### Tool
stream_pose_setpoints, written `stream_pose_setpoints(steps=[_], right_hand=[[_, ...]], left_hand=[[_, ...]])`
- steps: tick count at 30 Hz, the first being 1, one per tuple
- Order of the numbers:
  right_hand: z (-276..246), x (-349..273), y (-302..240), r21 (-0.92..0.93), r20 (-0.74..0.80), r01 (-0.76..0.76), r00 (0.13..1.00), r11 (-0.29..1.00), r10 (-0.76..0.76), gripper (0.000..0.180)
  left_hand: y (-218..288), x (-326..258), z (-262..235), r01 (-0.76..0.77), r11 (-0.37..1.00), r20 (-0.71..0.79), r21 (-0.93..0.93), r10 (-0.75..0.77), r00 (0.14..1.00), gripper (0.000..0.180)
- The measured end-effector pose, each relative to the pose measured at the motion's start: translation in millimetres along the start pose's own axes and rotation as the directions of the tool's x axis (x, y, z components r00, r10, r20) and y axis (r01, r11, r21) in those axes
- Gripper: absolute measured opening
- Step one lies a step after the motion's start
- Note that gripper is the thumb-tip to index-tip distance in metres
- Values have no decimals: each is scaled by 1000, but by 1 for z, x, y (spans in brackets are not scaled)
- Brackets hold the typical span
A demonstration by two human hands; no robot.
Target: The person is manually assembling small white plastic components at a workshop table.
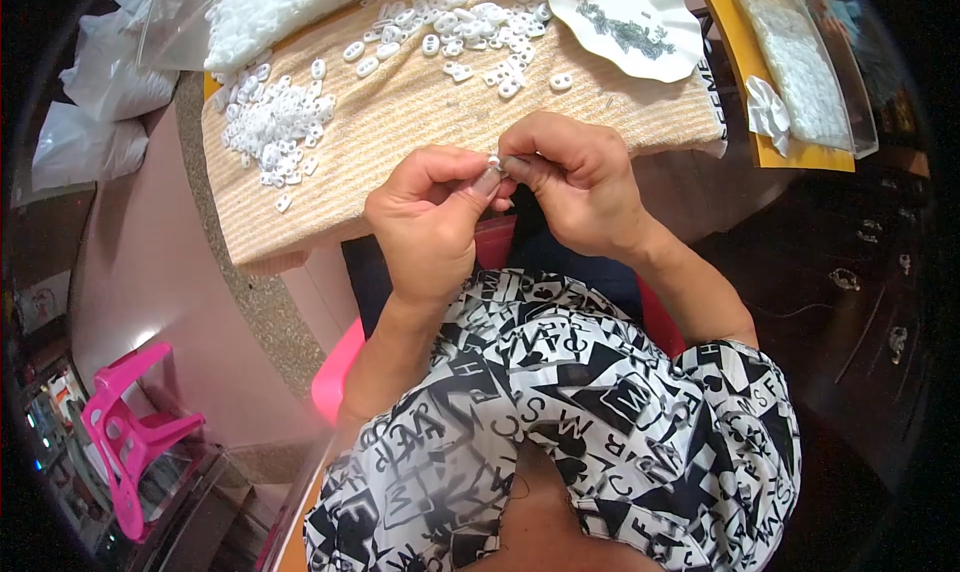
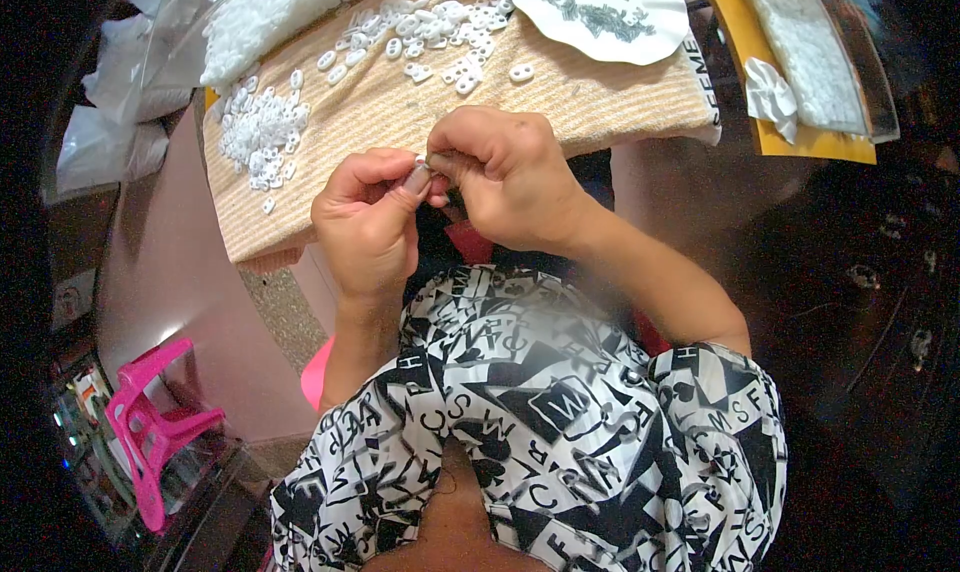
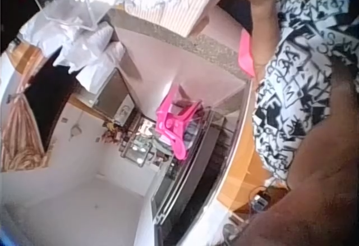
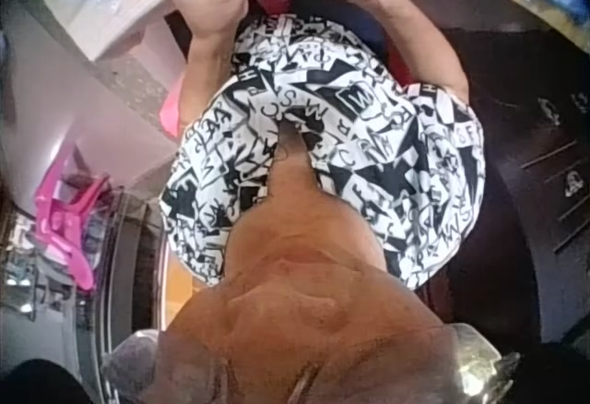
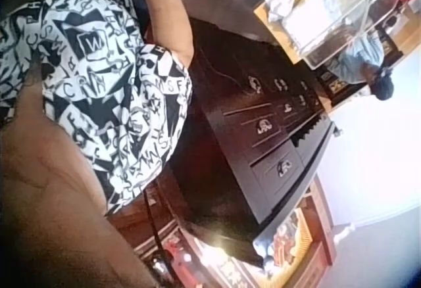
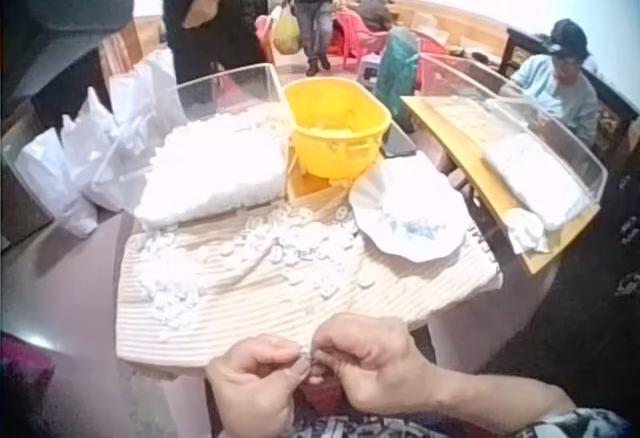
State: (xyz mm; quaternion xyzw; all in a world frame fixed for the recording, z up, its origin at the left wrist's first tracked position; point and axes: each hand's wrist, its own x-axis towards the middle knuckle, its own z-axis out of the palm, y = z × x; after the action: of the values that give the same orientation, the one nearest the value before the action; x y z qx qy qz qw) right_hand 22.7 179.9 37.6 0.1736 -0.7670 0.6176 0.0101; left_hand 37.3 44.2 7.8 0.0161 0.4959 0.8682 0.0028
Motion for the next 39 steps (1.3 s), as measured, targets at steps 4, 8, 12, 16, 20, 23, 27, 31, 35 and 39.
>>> stream_pose_setpoints(steps=[4,8,12,16,20,23,27,31,35,39], right_hand=[[3,0,4,-18,-17,-7,1000,1000,7,5],[4,0,15,-21,37,-46,998,999,47,2],[-8,7,10,212,120,-249,966,945,228,9],[-19,11,11,107,54,-238,971,965,233,20],[-28,17,7,3,-19,-230,973,973,230,16],[-30,19,11,-54,-113,-129,986,990,122,15],[-39,36,15,-437,-74,31,995,899,-70,16],[-26,64,25,-612,85,178,983,770,-160,11],[-6,83,36,-699,213,267,963,663,-163,11],[23,114,46,-688,268,401,915,605,-301,9]], left_hand=[[-6,0,0,-68,998,-12,13,68,998,7],[-9,1,-2,-46,999,-52,26,47,998,7],[-6,7,-2,33,996,-69,-87,-39,997,8],[-1,12,-7,107,980,-70,-166,-120,990,13],[0,15,-12,138,969,-79,-207,-157,984,16],[2,18,-21,127,971,-133,-204,-156,979,15],[10,29,-41,91,950,-148,-300,-141,979,17],[15,32,-43,85,941,-207,-329,-160,965,14],[17,34,-45,82,942,-203,-325,-154,967,14],[17,32,-43,100,932,-172,-348,-169,971,13]])
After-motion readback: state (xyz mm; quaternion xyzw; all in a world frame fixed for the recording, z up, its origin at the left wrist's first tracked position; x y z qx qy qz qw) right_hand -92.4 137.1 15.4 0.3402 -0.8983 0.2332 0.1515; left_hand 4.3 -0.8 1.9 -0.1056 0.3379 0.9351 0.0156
